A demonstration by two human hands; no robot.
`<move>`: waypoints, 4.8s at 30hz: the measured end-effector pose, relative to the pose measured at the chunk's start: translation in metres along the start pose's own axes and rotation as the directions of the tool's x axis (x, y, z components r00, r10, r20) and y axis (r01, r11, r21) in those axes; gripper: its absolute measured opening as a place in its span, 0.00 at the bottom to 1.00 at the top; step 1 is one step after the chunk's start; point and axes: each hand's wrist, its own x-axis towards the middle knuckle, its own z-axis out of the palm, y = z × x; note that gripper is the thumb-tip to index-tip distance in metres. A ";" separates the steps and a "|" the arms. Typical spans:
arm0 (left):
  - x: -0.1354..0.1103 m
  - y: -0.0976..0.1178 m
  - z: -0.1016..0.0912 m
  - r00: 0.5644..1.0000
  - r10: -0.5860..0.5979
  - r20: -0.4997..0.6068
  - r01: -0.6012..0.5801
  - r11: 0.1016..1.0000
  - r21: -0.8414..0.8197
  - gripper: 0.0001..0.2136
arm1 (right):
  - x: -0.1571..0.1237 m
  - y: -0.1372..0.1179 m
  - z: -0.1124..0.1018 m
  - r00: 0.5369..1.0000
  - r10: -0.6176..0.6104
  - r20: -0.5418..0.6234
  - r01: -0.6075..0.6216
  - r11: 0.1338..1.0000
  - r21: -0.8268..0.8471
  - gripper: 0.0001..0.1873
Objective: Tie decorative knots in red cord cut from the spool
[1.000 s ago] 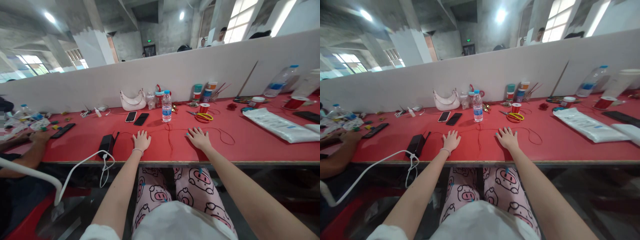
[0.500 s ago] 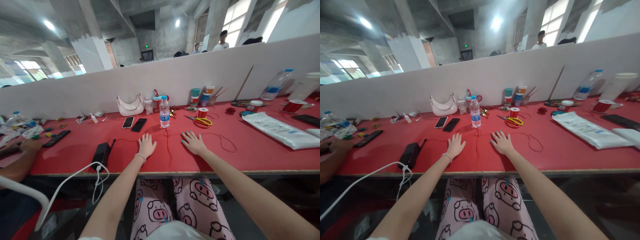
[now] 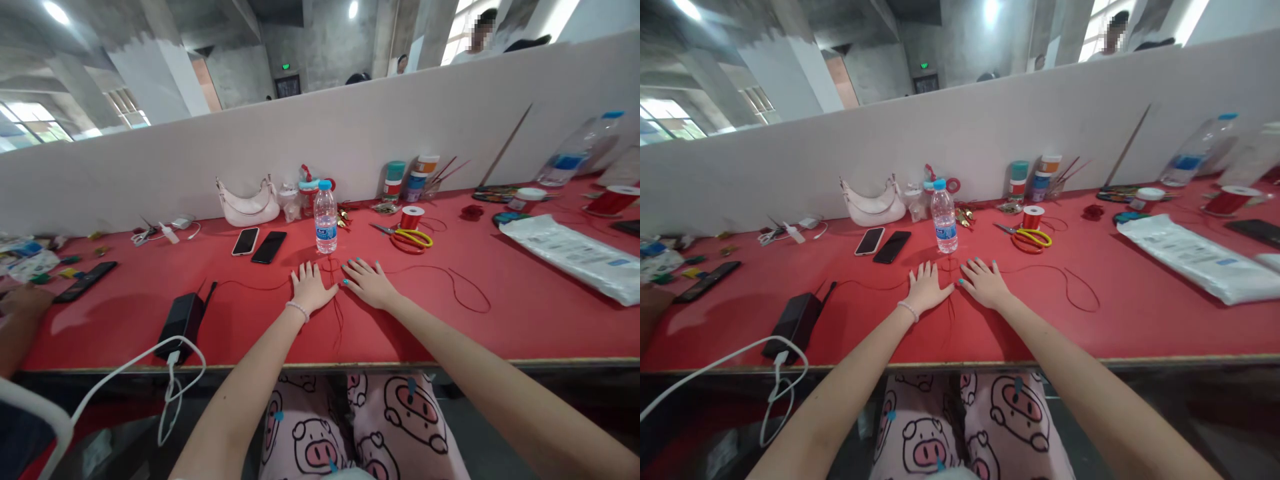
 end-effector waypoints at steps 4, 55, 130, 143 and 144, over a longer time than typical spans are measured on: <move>0.004 -0.004 -0.004 0.999 -0.022 0.031 0.021 0.999 0.050 0.49 | 0.014 0.001 -0.001 0.999 0.019 -0.033 -0.018 0.999 0.026 0.26; 0.002 -0.004 -0.005 0.977 0.193 -0.093 -0.190 0.981 0.045 0.31 | 0.036 0.004 -0.013 0.987 -0.086 -0.138 0.111 0.977 0.182 0.15; -0.004 -0.008 -0.006 0.986 0.080 -0.145 -0.063 0.991 0.115 0.38 | 0.028 -0.011 -0.005 0.992 0.037 -0.119 -0.044 0.998 -0.054 0.28; 0.000 -0.012 -0.003 0.988 0.109 -0.105 -0.102 0.992 0.073 0.39 | 0.030 -0.012 0.001 1.000 0.017 -0.018 -0.017 1.000 0.009 0.29; 0.000 -0.012 -0.003 0.990 0.108 -0.095 -0.101 0.992 0.076 0.39 | 0.030 -0.012 0.000 1.000 0.019 -0.010 -0.019 1.000 0.009 0.29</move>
